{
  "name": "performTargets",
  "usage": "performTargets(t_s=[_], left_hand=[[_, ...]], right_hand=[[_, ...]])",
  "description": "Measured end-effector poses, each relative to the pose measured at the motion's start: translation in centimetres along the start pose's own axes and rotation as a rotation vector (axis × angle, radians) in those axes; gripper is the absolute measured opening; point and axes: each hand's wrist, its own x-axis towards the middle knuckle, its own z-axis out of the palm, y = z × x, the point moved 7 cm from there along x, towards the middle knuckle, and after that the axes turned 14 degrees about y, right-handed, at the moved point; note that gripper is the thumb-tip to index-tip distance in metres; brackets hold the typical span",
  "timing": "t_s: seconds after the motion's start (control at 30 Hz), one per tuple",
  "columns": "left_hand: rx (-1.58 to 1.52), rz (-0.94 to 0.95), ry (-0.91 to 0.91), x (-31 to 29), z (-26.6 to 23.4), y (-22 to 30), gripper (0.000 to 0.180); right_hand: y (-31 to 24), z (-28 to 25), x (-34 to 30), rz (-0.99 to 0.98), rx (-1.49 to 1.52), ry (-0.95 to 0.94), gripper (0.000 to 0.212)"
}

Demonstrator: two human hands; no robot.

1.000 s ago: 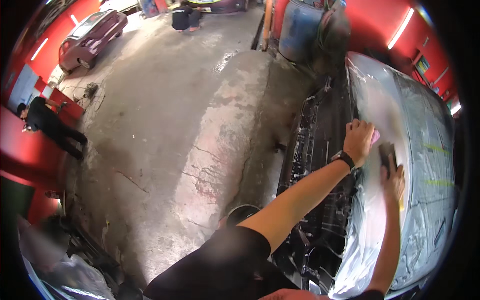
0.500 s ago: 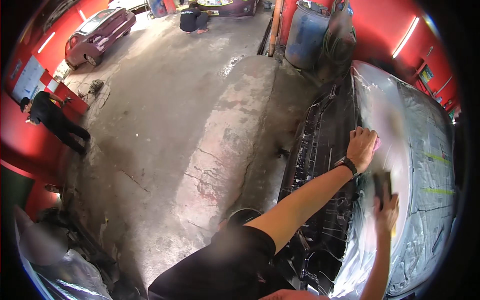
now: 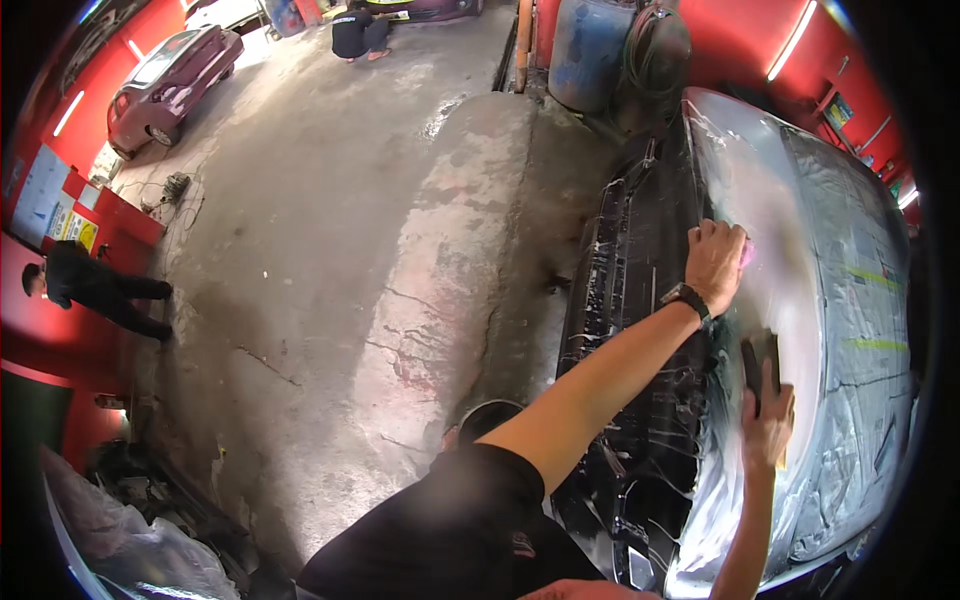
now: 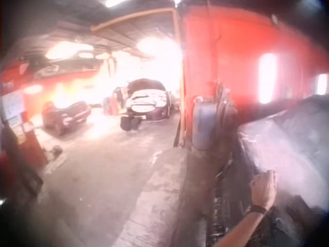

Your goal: The person sands the hood of a car using a sanding block and a pink cloth. They repeatedly rub the surface, occasionally dipping the sanding block into a bucket of water and wiping the area with the cloth.

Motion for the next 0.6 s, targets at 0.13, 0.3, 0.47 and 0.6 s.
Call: performTargets(t_s=[0.13, 0.3, 0.47, 0.6], left_hand=[[-0.019, 0.005, 0.038, -0.1, -0.5, -0.3, 0.040], [-0.088, -0.004, 0.001, -0.4, 1.0, 2.2, 0.042], [0.017, 0.011, 0.077, -0.4, 0.3, -0.7, 0.043], [0.003, 0.012, 0.086, -0.1, -0.3, -0.8, 0.040]], right_hand=[[3.2, 4.4, 5.9, 0.082, 0.010, -0.104, 0.056], [11.9, 11.2, 14.4, 0.244, -0.268, -0.087, 0.052], [1.5, 5.3, 7.8, 0.066, -0.051, -0.022, 0.051], [-0.6, 2.1, 3.5, -0.004, 0.030, -0.013, 0.061]])
